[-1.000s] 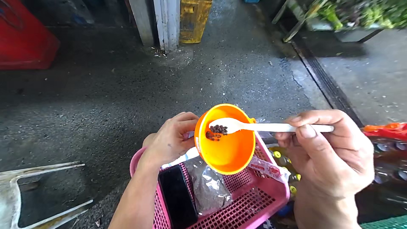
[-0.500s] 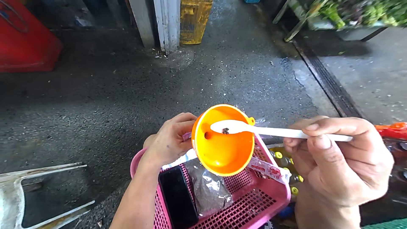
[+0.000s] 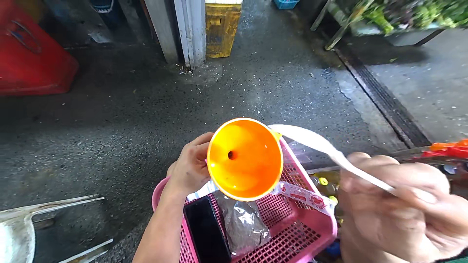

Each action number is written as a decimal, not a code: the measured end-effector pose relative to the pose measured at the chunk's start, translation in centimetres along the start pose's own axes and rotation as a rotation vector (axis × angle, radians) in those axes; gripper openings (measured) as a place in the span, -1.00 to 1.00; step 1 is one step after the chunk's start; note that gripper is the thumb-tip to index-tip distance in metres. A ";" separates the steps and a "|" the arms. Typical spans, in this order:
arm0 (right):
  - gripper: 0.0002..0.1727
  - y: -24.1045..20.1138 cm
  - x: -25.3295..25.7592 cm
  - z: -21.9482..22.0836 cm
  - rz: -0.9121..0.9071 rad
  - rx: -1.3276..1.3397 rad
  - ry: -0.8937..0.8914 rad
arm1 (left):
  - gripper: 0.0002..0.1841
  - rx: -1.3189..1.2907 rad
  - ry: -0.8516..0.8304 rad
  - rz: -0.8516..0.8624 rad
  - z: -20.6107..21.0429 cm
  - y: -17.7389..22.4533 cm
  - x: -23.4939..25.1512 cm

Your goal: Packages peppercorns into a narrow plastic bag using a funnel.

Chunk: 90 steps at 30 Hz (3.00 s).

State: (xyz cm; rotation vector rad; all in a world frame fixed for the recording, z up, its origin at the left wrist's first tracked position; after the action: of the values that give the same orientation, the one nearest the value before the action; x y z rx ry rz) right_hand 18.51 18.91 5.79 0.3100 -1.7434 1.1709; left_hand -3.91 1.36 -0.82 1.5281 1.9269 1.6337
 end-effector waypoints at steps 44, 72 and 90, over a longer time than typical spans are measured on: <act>-0.75 8.6 -2.7 3.6 0.520 0.287 -0.210 | -0.70 -0.019 0.332 -0.020 -1.7 4.7 2.2; -0.65 6.4 -1.4 9.6 0.846 1.056 -0.542 | -0.84 0.223 0.400 0.030 -4.3 11.8 8.4; -0.70 7.8 -3.0 8.4 0.912 1.220 -0.379 | -0.88 0.187 0.454 0.023 -5.3 11.2 8.3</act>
State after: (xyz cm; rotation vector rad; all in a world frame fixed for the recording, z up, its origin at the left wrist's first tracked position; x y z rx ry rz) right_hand 10.08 15.08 -1.62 0.4716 -1.2239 2.9542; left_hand -5.03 2.95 13.96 1.3248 2.3529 1.9968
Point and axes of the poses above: each hand's wrist, its own x-axis towards the middle knuckle, its own z-axis out of the palm, y = z × x, the point moved 3 cm from there along x, towards the middle knuckle, and after that the axes turned 11 degrees about x, right-handed, at the moved point
